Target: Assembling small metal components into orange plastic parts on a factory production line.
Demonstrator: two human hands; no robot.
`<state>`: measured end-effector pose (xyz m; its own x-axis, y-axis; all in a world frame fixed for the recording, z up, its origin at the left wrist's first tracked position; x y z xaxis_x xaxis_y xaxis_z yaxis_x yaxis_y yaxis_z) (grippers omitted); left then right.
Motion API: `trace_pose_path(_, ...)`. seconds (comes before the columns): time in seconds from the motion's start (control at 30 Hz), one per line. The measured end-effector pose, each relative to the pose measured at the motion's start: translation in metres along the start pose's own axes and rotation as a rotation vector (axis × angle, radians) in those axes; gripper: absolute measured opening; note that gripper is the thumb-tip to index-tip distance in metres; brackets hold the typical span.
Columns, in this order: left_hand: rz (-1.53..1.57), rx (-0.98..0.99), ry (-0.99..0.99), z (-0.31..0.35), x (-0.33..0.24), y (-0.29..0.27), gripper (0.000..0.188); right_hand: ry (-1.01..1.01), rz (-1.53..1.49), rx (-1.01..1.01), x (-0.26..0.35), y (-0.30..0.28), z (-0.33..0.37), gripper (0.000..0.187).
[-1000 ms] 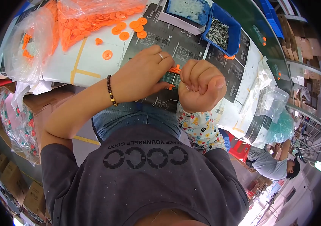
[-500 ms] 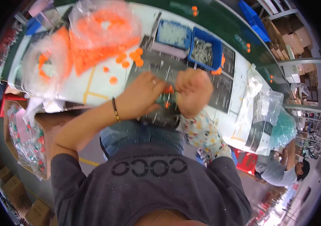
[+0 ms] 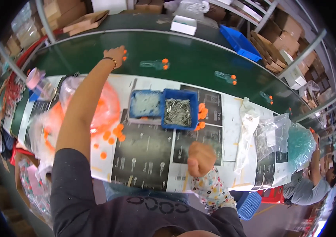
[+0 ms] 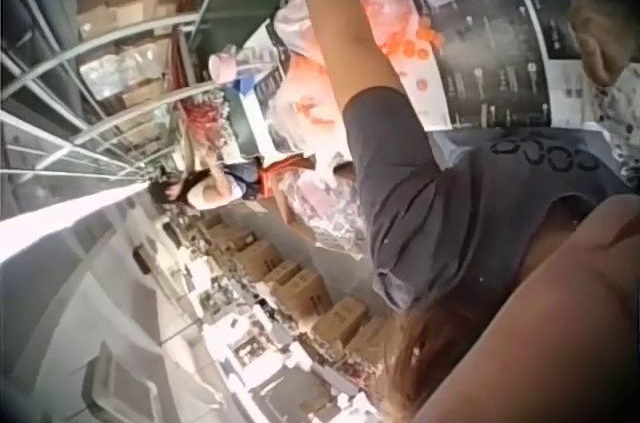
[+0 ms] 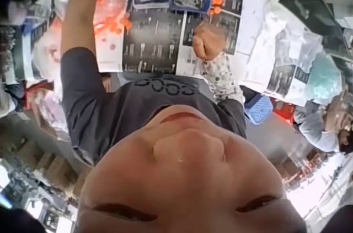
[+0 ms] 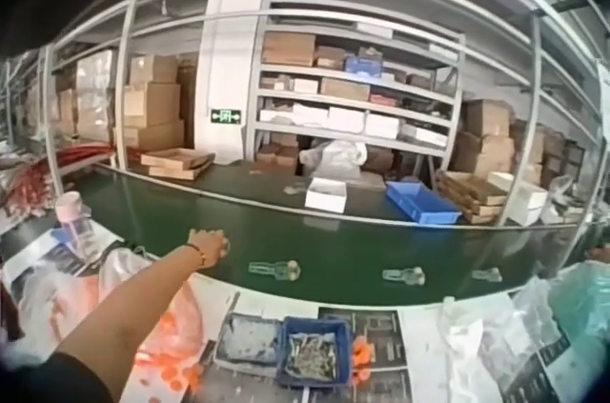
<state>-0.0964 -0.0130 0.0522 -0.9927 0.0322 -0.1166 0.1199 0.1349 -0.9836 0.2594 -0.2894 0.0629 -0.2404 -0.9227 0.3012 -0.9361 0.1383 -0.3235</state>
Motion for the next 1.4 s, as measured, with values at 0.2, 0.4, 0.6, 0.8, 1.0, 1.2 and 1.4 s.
trace_pose_path(0.2,0.359,0.113,0.347,-0.045,-0.083,0.069,0.046,0.226,-0.009,0.049,-0.009,-0.003,-0.001,0.025)
trace_pose_path(0.4,0.261,-0.061,0.45,-0.018,-0.09,0.015,0.054,0.457,0.26,0.086,-0.022,-0.006,0.003,0.024)
trace_pose_path(0.6,0.985,0.06,0.549,0.178,-0.123,-0.091,0.044,1.008,0.12,0.009,-0.061,-0.004,-0.001,0.016)
trace_pose_path(0.8,0.591,0.445,0.68,0.315,-0.143,0.0,0.05,0.508,0.357,0.627,-0.092,0.042,-0.037,0.02)
trace_pose_path(1.0,0.838,-0.233,0.526,0.355,-0.083,-0.061,0.047,0.308,0.559,1.162,-0.111,0.079,-0.048,0.018)
trace_pose_path(1.2,0.62,-0.757,-0.397,0.394,0.164,-0.078,0.016,0.238,0.574,1.101,-0.099,0.087,-0.056,0.011)
trace_pose_path(1.4,-0.128,-0.301,-0.461,0.395,0.233,-0.02,0.016,0.184,0.641,1.019,-0.093,0.081,-0.048,0.01)
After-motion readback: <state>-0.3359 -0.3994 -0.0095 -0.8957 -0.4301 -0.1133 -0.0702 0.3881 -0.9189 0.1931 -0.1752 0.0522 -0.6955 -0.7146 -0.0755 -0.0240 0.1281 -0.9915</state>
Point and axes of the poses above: each hand's wrist, its own z-axis away from the middle knuckle, its own y-axis out of the palm, x = y × z, the point moved 3 cm from there along -z, towards the middle knuckle, and after that the axes turned 13 degrees about z, right-handed, at the moved point
